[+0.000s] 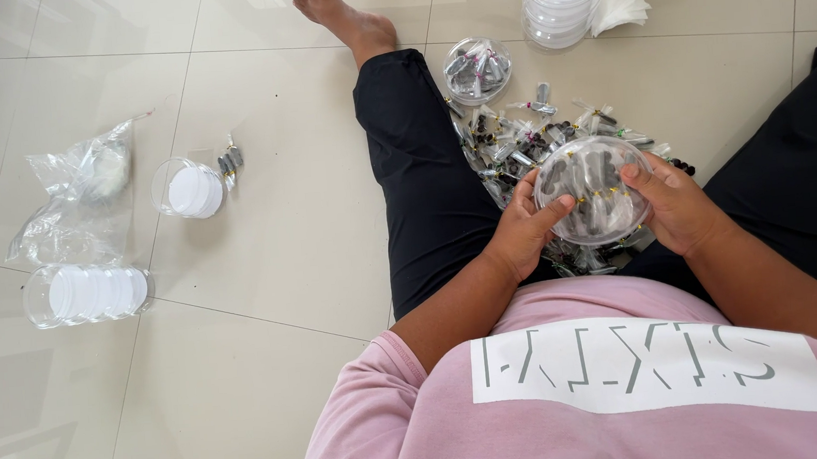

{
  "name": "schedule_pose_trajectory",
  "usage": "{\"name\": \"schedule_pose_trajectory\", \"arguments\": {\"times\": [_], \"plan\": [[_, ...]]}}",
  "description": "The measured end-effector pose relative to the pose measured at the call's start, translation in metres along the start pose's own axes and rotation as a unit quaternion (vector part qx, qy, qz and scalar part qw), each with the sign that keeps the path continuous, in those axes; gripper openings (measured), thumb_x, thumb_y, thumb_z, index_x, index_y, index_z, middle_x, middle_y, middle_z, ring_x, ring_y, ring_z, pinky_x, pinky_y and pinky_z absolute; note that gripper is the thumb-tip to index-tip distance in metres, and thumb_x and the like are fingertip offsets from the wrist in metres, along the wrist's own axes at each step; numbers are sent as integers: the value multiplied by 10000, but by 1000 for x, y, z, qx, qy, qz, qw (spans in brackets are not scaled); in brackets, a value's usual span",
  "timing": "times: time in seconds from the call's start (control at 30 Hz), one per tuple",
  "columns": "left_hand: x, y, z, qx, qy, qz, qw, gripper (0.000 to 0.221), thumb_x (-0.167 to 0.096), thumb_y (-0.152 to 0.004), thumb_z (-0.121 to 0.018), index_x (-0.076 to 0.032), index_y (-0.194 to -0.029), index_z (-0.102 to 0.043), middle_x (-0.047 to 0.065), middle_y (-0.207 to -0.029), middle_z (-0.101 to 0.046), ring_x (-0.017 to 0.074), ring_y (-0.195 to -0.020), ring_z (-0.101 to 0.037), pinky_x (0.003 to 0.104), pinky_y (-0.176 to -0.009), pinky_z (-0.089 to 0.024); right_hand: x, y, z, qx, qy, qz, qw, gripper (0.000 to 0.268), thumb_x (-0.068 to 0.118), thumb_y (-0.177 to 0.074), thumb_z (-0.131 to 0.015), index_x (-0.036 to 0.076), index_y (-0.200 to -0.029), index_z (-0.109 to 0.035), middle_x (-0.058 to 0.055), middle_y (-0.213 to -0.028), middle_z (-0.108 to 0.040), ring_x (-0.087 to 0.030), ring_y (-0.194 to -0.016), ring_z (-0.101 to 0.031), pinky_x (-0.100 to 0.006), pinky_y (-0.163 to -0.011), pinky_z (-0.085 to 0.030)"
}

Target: Sorting and placing small individually wrapped items into clear plastic containers while sitting on the floor.

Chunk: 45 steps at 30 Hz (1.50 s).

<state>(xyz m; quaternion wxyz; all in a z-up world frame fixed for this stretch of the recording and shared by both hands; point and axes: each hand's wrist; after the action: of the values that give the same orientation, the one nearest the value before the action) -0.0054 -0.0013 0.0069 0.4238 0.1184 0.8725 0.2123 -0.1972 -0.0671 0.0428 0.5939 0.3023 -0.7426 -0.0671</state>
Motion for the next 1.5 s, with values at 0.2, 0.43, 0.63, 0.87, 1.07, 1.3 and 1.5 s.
{"name": "schedule_pose_trajectory", "arguments": {"times": [0.2,0.43,0.63,0.87,1.07,1.3,1.5], "plan": [[-7,-36,18,-92,65,-69,991,766,-185,-790,-791,-174,-1462,-425,68,-1355,-615,234,-1093,-658,429,-782,-608,16,-6,12,-17,94,-1,995,612,302,-1002,-516,86,-1560,-390,-104,-1424,-553,-294,-1079,-650,-360,-848,-535],[-70,-64,39,-213,69,-71,972,717,-254,-767,-796,-214,-1399,-459,60,-1273,-638,241,-1024,-670,374,-711,-583,31,-15,19,-25,96,-15,995,434,209,-1049,-477,92,-1466,-491,-133,-1415,-606,-296,-1114,-661,-377,-898,-530],[-86,-80,42,-182,-5,-14,983,665,-317,-837,-717,-219,-1439,-453,30,-1280,-614,223,-1059,-633,347,-746,-519,24,-37,25,-33,117,-44,992,455,214,-1033,-480,96,-1472,-491,-136,-1444,-597,-290,-1149,-653,-379,-919,-518],[-15,-74,24,56,-24,66,996,714,-202,-788,-815,-122,-1409,-472,70,-1275,-640,219,-1107,-648,386,-874,-589,8,-55,26,-8,37,-53,998,739,333,-875,-583,136,-1564,-404,-56,-1380,-519,-201,-1158,-561,-376,-910,-501],[-6,-66,34,162,-93,168,968,629,-349,-807,-811,-131,-1331,-539,13,-1143,-676,159,-988,-681,351,-754,-601,2,-54,37,62,129,-13,990,475,273,-922,-626,57,-1344,-658,-93,-1320,-682,-196,-1117,-647,-338,-928,-542],[35,-74,52,73,1,102,992,449,-232,-905,-832,-137,-1284,-611,85,-1021,-753,222,-855,-775,388,-680,-664,17,-44,31,-14,344,269,900,614,255,-1003,-631,72,-1565,-467,-197,-1555,-496,-382,-1417,-461,-510,-1119,-409],[-4,-36,26,28,27,36,999,469,-239,-909,-827,-122,-1295,-589,64,-1005,-757,198,-861,-773,327,-687,-659,58,3,5,-20,446,638,627,897,504,-1021,-479,-155,-1576,-227,-407,-1645,-38,-565,-1533,1,-710,-1227,17]]}}
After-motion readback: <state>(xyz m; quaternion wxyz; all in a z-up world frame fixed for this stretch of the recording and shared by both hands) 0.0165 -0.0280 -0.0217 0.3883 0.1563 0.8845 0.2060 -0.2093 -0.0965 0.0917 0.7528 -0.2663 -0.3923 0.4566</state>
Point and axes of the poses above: each hand's wrist, its own y-axis away from the middle knuckle, its own z-axis out of the back of the hand, x = y × z
